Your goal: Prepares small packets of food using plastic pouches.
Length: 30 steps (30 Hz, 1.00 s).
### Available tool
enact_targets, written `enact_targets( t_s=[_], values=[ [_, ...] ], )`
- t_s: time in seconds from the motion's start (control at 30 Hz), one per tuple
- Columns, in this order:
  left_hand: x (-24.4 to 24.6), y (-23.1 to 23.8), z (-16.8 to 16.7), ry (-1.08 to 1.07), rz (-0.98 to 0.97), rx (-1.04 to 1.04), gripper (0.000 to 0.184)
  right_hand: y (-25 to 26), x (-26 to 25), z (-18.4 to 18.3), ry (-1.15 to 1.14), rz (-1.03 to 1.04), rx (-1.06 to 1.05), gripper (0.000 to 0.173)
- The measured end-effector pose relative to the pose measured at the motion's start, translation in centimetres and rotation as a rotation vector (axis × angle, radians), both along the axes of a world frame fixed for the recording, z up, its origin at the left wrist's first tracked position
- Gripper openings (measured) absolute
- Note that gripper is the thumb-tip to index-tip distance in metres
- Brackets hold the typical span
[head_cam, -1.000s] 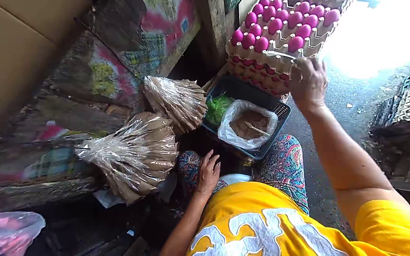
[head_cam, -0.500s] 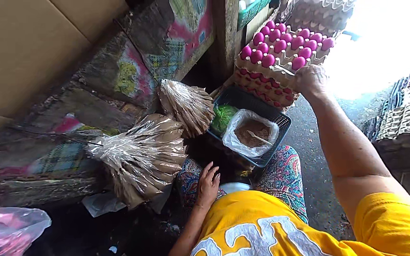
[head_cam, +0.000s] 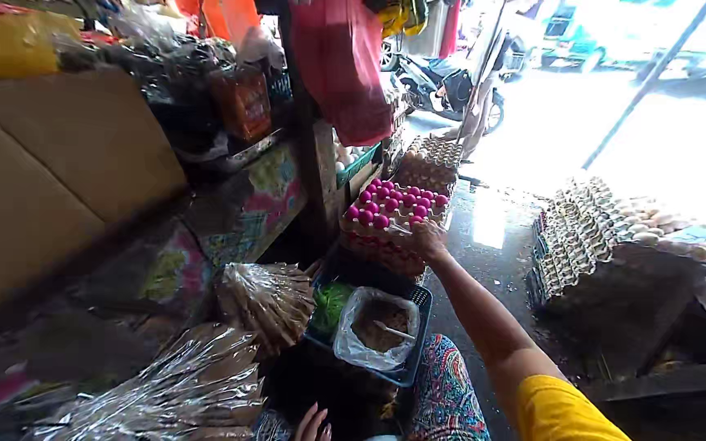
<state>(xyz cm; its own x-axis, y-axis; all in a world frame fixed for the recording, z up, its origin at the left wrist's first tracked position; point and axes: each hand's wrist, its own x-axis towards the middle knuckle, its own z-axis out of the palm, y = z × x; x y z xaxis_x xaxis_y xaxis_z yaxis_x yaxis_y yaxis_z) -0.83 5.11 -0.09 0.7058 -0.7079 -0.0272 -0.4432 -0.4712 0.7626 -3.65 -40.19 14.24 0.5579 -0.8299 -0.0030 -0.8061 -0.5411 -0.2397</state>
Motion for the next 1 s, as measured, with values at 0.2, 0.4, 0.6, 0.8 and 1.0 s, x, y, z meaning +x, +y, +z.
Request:
enact_targets(
  t_s=[0.2,0.4,0.6,0.8,1.0],
  values=[
    [0.1,0.5,-0.4,0.002,-0.006,-0.023,0.028,-0.2,-0.5,0.1,-0.063,-0.019,0.023,0.021],
    [-0.2,0.9,-0.2,-0.018,-0.003,-0.046,0.027,-0.9,-2.4,1.3,-0.140,-0.108,0.283,0.029],
    [-0.6,0.5,-0.5,-0.016,0.020,-0.046,0.026,-2.6,-4.2,-1.0,-0.409,-0.112,0.249,0.029],
    [-0.8,0.5,-0.9,-0.013,0.041,-0.065,0.025,-4.0,-5.4,-3.3,-0.839,-0.219,0.490,0.028],
    [-0.9,0.7,-0.8,0.025,0.038,-0.064,0.025,-3.4,-7.3,-3.8,-1.230,-0.301,0.761,0.020]
  ],
)
